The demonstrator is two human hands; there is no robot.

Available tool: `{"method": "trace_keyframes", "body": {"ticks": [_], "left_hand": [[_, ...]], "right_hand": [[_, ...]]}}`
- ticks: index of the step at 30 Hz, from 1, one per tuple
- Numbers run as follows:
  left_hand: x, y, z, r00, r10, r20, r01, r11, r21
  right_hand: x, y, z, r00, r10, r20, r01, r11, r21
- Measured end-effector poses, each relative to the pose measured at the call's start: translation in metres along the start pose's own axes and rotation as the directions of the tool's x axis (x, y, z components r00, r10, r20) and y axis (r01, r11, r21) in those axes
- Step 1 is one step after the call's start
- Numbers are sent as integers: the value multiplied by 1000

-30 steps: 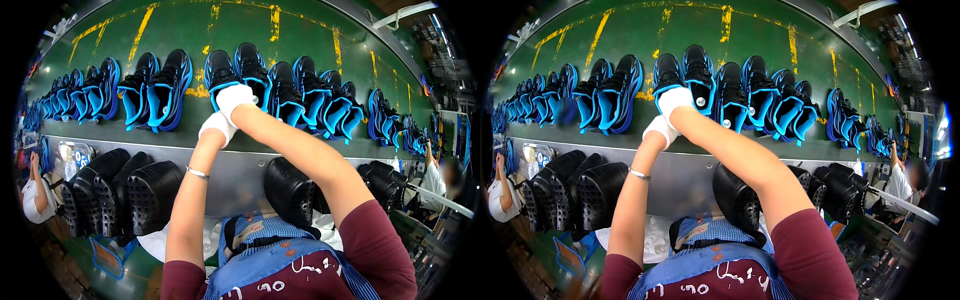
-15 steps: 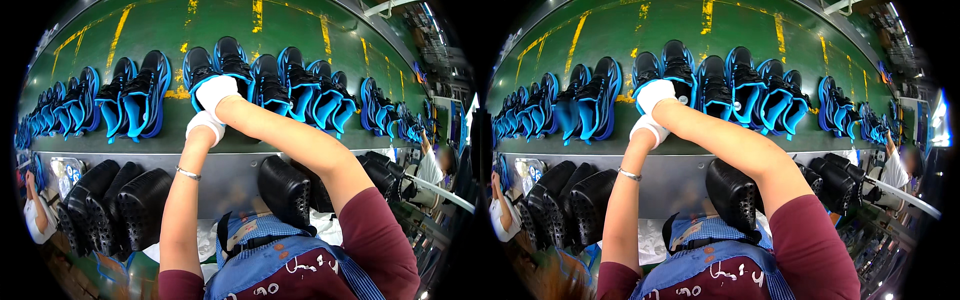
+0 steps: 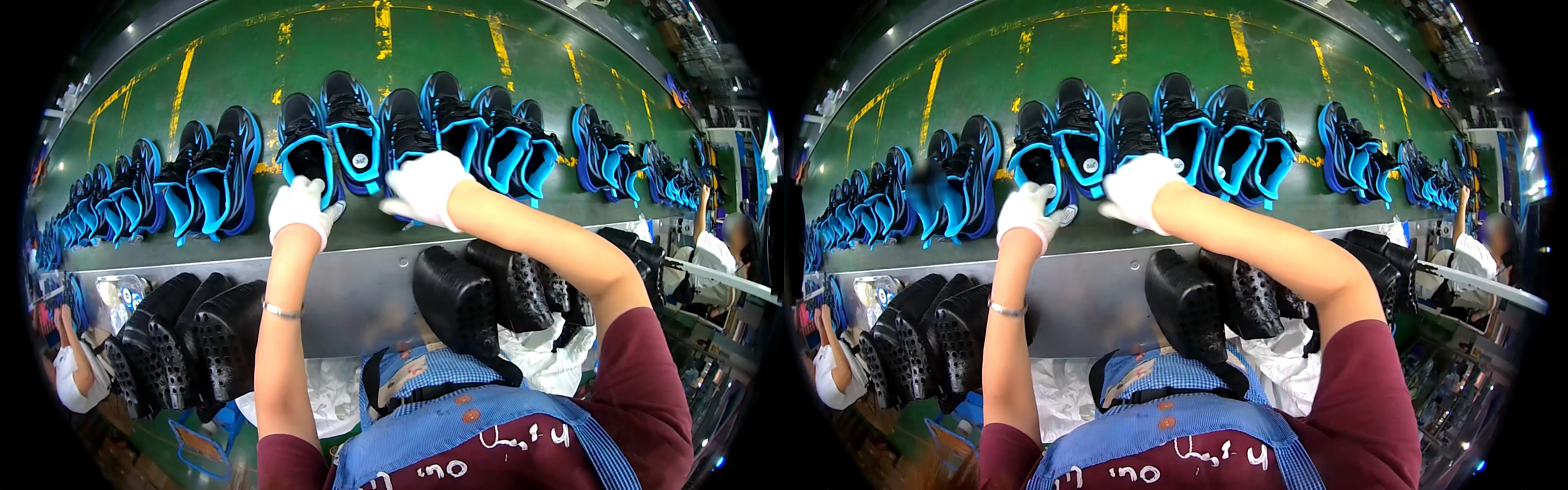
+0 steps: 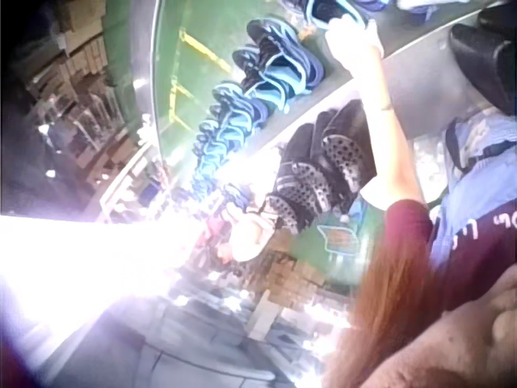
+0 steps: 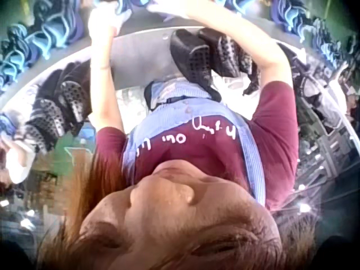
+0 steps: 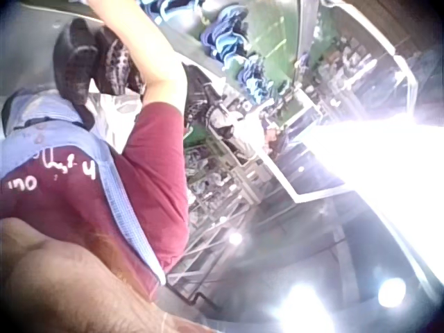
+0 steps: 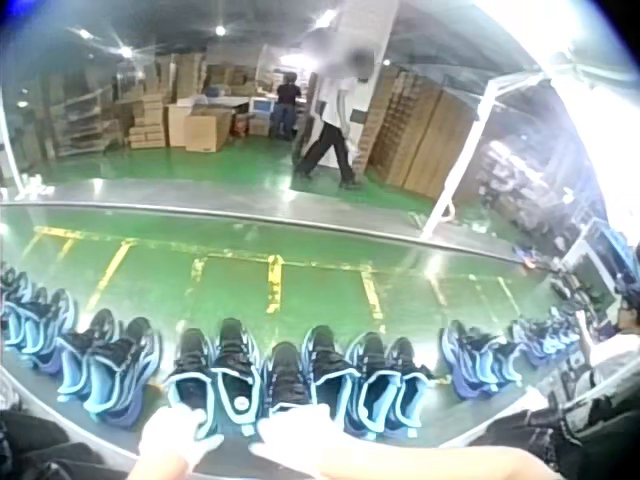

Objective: The person picks up black shoe components from a table, turns them over to view different sides, and places them onto a row of blue and black shoes on a conveyor belt.

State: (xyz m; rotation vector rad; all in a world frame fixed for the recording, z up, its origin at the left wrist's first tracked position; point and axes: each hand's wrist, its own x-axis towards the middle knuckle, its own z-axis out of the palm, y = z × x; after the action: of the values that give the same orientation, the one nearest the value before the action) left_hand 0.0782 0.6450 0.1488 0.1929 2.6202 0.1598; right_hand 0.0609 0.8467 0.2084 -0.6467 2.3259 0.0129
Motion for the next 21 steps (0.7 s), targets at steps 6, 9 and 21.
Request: {"method": "trace_keyframes", "body": {"ticks": [6, 9, 21], "left_hand": [[16, 37, 10, 956, 212, -200, -249, 951, -183], [36, 44, 36, 983, 158, -90, -171, 974, -152], [51, 104, 86, 905, 367, 215, -333, 926, -178]], "right_hand": [[1, 43, 77, 999, -33, -36, 28, 993, -114], [-2, 48, 76, 985, -67, -161, 46, 990, -132], [-93, 188, 98, 945, 164, -284, -159, 986, 41]]}}
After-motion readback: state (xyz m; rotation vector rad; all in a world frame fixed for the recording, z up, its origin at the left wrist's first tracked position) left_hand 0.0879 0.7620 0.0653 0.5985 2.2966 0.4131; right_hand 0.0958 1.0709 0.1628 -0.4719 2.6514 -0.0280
